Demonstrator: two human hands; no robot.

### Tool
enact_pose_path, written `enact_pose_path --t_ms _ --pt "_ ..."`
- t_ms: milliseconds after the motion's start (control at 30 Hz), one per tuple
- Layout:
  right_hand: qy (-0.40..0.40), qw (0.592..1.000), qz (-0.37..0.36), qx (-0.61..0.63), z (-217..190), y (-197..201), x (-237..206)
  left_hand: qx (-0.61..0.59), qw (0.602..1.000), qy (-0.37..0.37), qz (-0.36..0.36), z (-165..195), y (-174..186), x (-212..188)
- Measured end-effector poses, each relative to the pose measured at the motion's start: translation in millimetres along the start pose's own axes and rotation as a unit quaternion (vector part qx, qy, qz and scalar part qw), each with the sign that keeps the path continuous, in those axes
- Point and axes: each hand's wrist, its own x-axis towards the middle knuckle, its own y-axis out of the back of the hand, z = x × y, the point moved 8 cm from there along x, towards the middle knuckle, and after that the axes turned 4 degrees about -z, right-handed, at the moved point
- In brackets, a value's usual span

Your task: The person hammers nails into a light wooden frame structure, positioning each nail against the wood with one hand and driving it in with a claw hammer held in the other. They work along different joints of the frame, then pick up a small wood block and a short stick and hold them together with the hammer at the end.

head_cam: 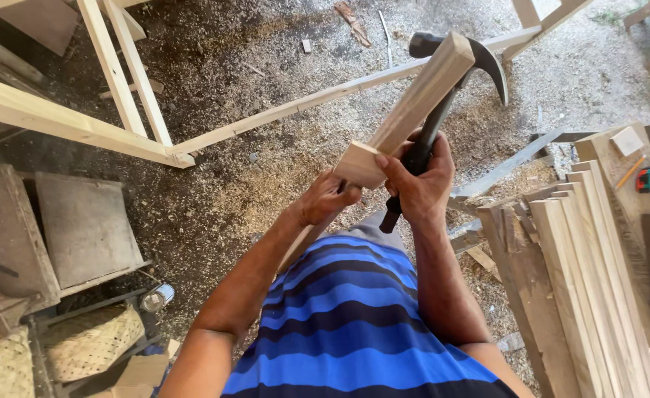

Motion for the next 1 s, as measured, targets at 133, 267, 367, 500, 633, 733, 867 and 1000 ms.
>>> enact_pose_path --t_ms 133,267,367,500,633,733,867,1000 --pt "0.004 0.999 -0.031 0.008 9 -22 10 0.086 0.996 -0.015 0.019 2 28 6" --pt "-0.050 0.998 -0.024 0.013 24 -34 24 -0.060 0.995 -0.035 0.074 1 42 14" --pt "-0.050 0.998 -0.024 0.022 24 -38 37 -0.009 0.996 -0.049 0.071 4 47 21" --pt "-0.010 1.000 -0.005 0.017 11 -25 58 0.033 0.994 -0.070 0.077 10 55 30" --pt "0.019 1.000 0.006 0.004 -1 1 78 0.042 0.996 0.020 0.081 -2 47 49" --pt "0.011 0.999 0.006 -0.048 -5 19 90 0.012 0.996 -0.049 0.079 7 32 73" --pt "0.009 1.000 -0.008 -0.002 -6 38 104 -0.044 0.994 0.014 0.095 -7 22 108" --pt "0.005 0.999 -0.025 0.029 -8 52 118 0.018 0.993 -0.023 0.114 4 22 129"
